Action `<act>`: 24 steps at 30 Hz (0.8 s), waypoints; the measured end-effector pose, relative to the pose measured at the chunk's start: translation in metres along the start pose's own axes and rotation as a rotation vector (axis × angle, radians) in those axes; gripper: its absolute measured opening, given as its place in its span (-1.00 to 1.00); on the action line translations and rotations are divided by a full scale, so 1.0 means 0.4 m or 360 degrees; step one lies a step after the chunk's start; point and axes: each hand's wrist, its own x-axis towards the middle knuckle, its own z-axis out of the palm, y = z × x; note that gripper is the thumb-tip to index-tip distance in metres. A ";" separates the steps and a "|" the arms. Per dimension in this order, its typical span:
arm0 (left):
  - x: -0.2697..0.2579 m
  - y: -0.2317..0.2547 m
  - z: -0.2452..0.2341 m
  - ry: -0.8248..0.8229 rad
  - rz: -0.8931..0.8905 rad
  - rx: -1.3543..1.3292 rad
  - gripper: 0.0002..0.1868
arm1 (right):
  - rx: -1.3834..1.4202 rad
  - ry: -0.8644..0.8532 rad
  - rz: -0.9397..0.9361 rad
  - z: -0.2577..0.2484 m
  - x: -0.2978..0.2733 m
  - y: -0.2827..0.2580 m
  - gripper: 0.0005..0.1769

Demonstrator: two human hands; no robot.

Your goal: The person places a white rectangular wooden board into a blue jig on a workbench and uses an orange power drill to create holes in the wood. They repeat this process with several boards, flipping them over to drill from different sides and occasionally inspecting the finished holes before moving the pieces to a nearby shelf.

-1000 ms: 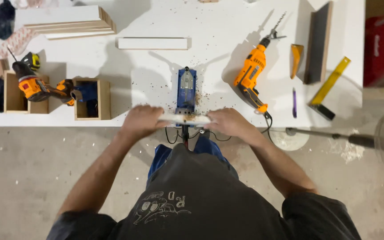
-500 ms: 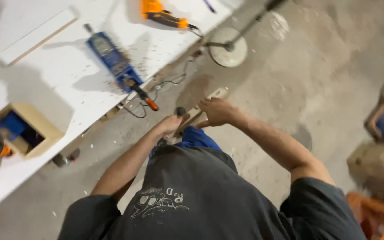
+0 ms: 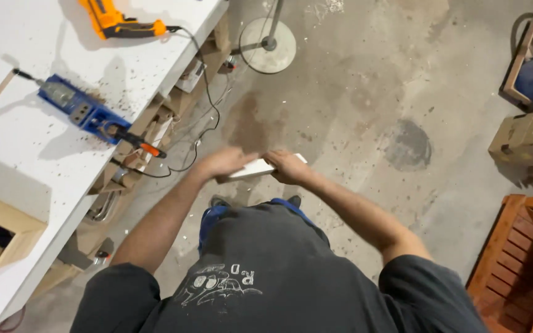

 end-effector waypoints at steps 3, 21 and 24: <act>0.016 0.123 -0.063 0.0799 0.0278 -0.0779 -0.45 | 0.0491 0.0657 0.0388 0.138 -0.089 0.161 -0.79; 0.763 0.550 0.291 0.1465 0.0742 -0.1783 -0.38 | 0.1538 0.0413 0.0481 -0.544 -0.559 0.305 -0.36; 1.377 0.156 0.287 0.0746 -0.0255 -0.1621 -0.74 | 0.2355 0.0917 0.0676 -0.635 -0.697 0.442 -0.19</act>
